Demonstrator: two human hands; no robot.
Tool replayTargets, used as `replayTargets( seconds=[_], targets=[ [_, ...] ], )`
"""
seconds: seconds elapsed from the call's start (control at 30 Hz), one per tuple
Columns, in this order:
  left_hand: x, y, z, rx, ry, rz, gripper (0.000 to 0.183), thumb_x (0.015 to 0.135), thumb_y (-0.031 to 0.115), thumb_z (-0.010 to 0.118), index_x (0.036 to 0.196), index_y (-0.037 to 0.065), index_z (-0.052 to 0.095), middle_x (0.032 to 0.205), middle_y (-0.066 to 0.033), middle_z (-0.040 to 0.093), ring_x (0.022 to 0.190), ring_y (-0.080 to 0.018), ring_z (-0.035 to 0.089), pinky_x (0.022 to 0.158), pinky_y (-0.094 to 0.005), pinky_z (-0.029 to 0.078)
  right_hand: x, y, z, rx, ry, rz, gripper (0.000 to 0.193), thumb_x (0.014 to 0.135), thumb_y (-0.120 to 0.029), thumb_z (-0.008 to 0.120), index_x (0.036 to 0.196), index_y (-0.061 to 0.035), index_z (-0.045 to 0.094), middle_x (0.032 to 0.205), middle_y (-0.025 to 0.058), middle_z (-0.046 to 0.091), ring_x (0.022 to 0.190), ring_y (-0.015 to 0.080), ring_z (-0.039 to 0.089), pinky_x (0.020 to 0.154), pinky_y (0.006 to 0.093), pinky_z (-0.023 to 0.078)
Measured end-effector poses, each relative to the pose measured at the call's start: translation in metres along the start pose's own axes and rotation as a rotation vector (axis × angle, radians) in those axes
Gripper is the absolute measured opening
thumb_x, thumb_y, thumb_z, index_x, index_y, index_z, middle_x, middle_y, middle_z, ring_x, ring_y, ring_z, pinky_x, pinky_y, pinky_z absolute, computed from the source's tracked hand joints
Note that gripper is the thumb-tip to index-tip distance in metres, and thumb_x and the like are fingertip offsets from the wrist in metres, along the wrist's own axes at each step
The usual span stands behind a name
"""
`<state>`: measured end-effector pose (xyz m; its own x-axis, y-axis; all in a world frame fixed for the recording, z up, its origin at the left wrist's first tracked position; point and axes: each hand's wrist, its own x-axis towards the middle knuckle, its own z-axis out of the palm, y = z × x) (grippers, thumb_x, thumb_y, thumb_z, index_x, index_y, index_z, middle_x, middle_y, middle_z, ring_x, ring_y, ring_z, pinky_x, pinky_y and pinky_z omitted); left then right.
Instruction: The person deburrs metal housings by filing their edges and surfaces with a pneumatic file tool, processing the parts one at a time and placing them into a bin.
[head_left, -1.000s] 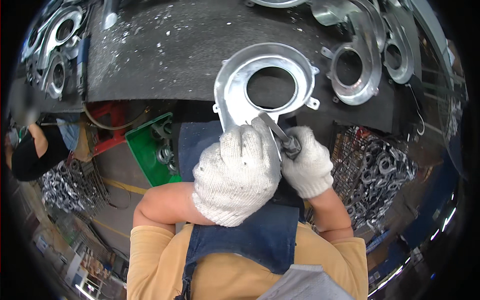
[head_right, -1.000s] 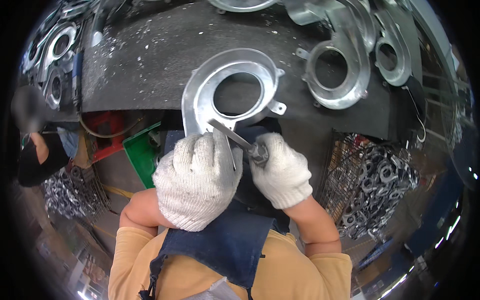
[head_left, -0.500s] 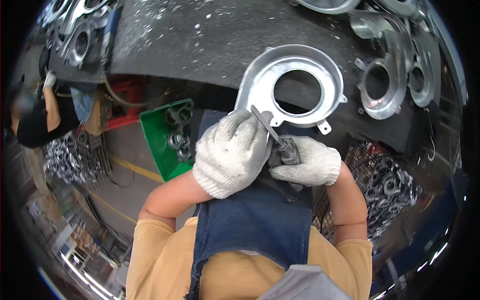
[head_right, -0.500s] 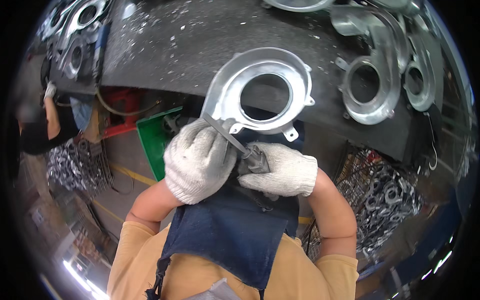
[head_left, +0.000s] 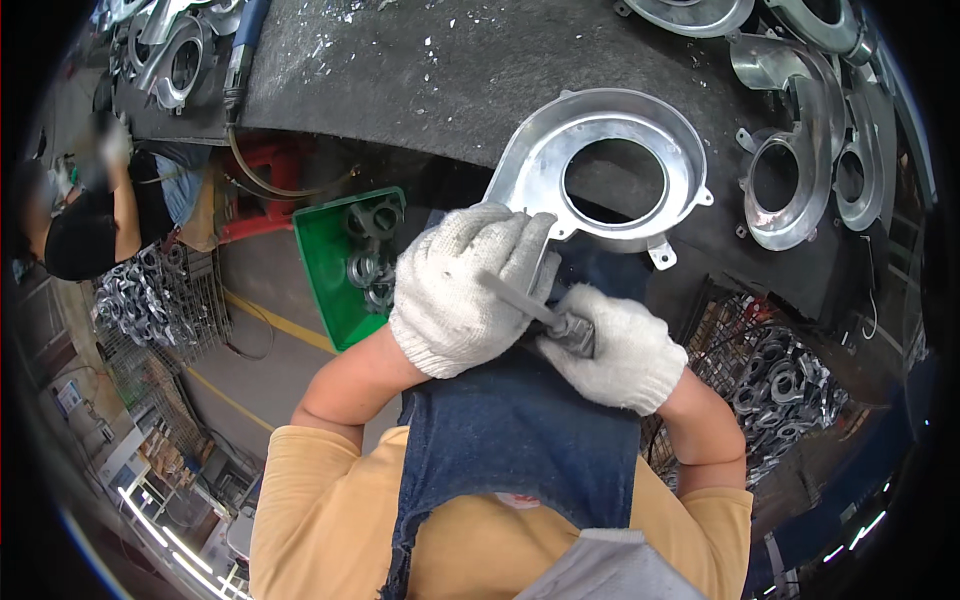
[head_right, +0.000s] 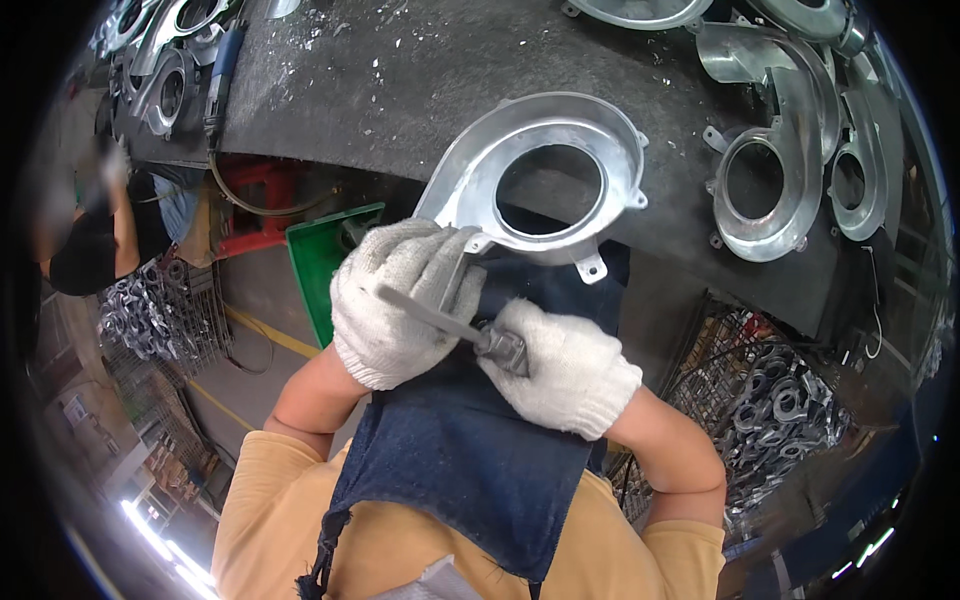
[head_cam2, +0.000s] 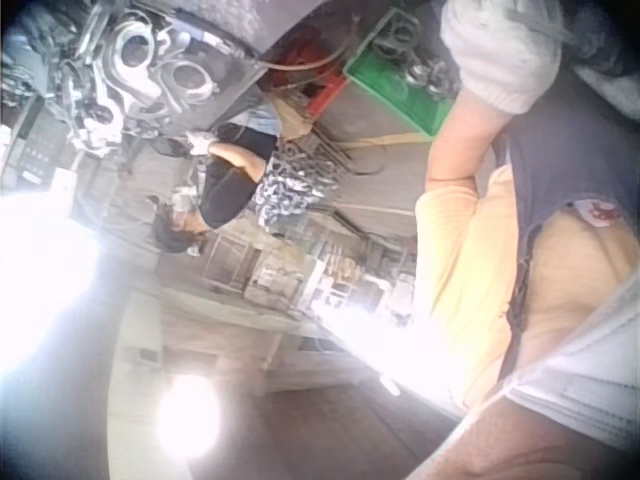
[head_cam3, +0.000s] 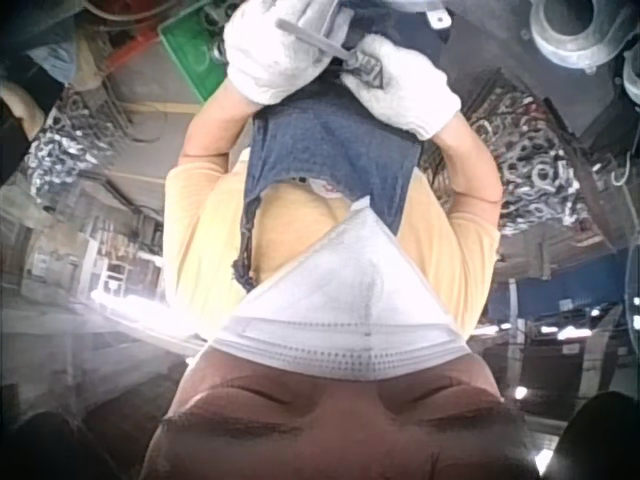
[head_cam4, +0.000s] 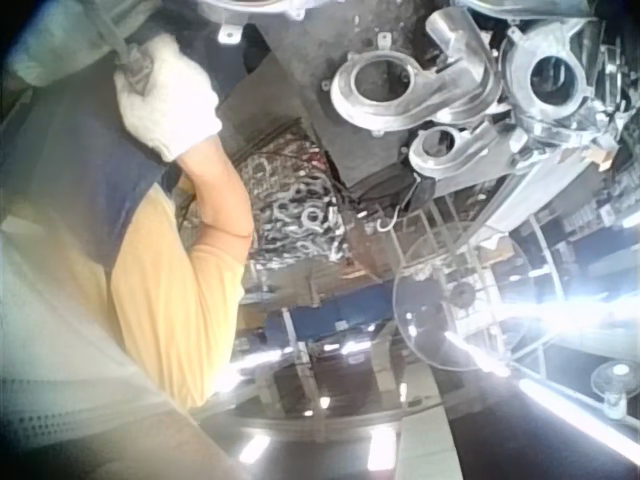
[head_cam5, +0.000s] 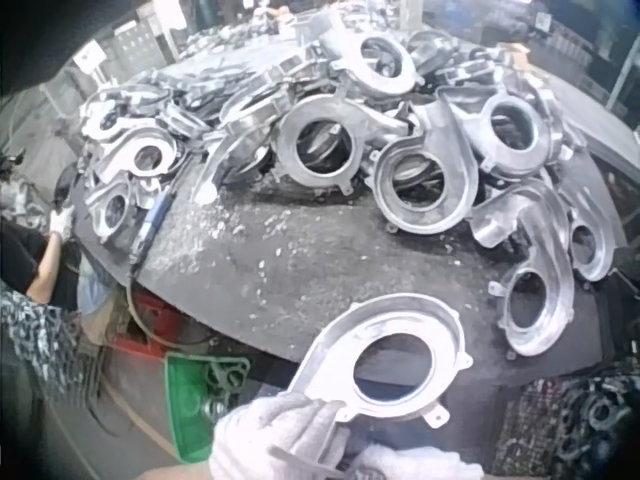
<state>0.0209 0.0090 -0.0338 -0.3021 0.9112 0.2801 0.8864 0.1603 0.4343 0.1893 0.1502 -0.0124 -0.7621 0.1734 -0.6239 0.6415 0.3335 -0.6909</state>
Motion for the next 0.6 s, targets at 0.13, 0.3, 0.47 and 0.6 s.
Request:
replayTargets(
  seconds=[0.13, 0.3, 0.47, 0.6],
  targets=[
    [0.006, -0.002, -0.002, -0.019, 0.033, -0.006, 0.042, 0.079, 0.013, 0.09, 0.119, 0.008, 0.081, 0.106, -0.009, 0.078, 0.098, -0.0322, 0.076, 0.08, -0.0437, 0.064, 0.002, 0.001, 0.008, -0.012, 0.122, -0.062, 0.032, 0.096, -0.032, 0.082, 0.115, -0.0111, 0.068, 0.089, 0.0177, 0.078, 0.085, 0.0425, 0.078, 0.074, 0.0501, 0.064],
    [0.008, -0.006, -0.011, -0.022, 0.086, -0.06, 0.036, 0.079, 0.011, 0.089, 0.114, 0.008, 0.082, 0.102, -0.0079, 0.078, 0.092, -0.031, 0.076, 0.079, -0.0426, 0.064, -0.003, -0.003, 0.016, -0.023, 0.113, -0.134, 0.029, 0.094, -0.032, 0.086, 0.106, -0.0115, 0.069, 0.085, 0.0154, 0.077, 0.08, 0.0401, 0.078, 0.069, 0.0481, 0.063],
    [0.026, -0.042, -0.036, -0.165, 0.028, -0.114, 0.022, 0.079, 0.009, 0.086, 0.101, 0.006, 0.084, 0.098, -0.0101, 0.079, 0.089, -0.0323, 0.077, 0.078, -0.0426, 0.062, -0.012, 0.041, -0.003, 0.383, -0.138, -0.028, 0.027, 0.092, -0.023, 0.085, 0.106, -0.0052, 0.071, 0.084, 0.0142, 0.077, 0.07, 0.0285, 0.078, 0.06, 0.038, 0.061],
    [0.023, -0.056, -0.038, -0.293, -0.006, -0.095, 0.02, 0.078, 0.008, 0.085, 0.098, 0.006, 0.084, 0.094, -0.0105, 0.08, 0.085, -0.033, 0.077, 0.079, -0.0424, 0.061, 0.026, 0.045, -0.016, 1.064, -0.272, 0.11, 0.027, 0.092, -0.018, 0.083, 0.103, -0.0019, 0.063, 0.072, 0.007, 0.064, 0.051, 0.0173, 0.061, 0.047, 0.0332, 0.051]
  ],
)
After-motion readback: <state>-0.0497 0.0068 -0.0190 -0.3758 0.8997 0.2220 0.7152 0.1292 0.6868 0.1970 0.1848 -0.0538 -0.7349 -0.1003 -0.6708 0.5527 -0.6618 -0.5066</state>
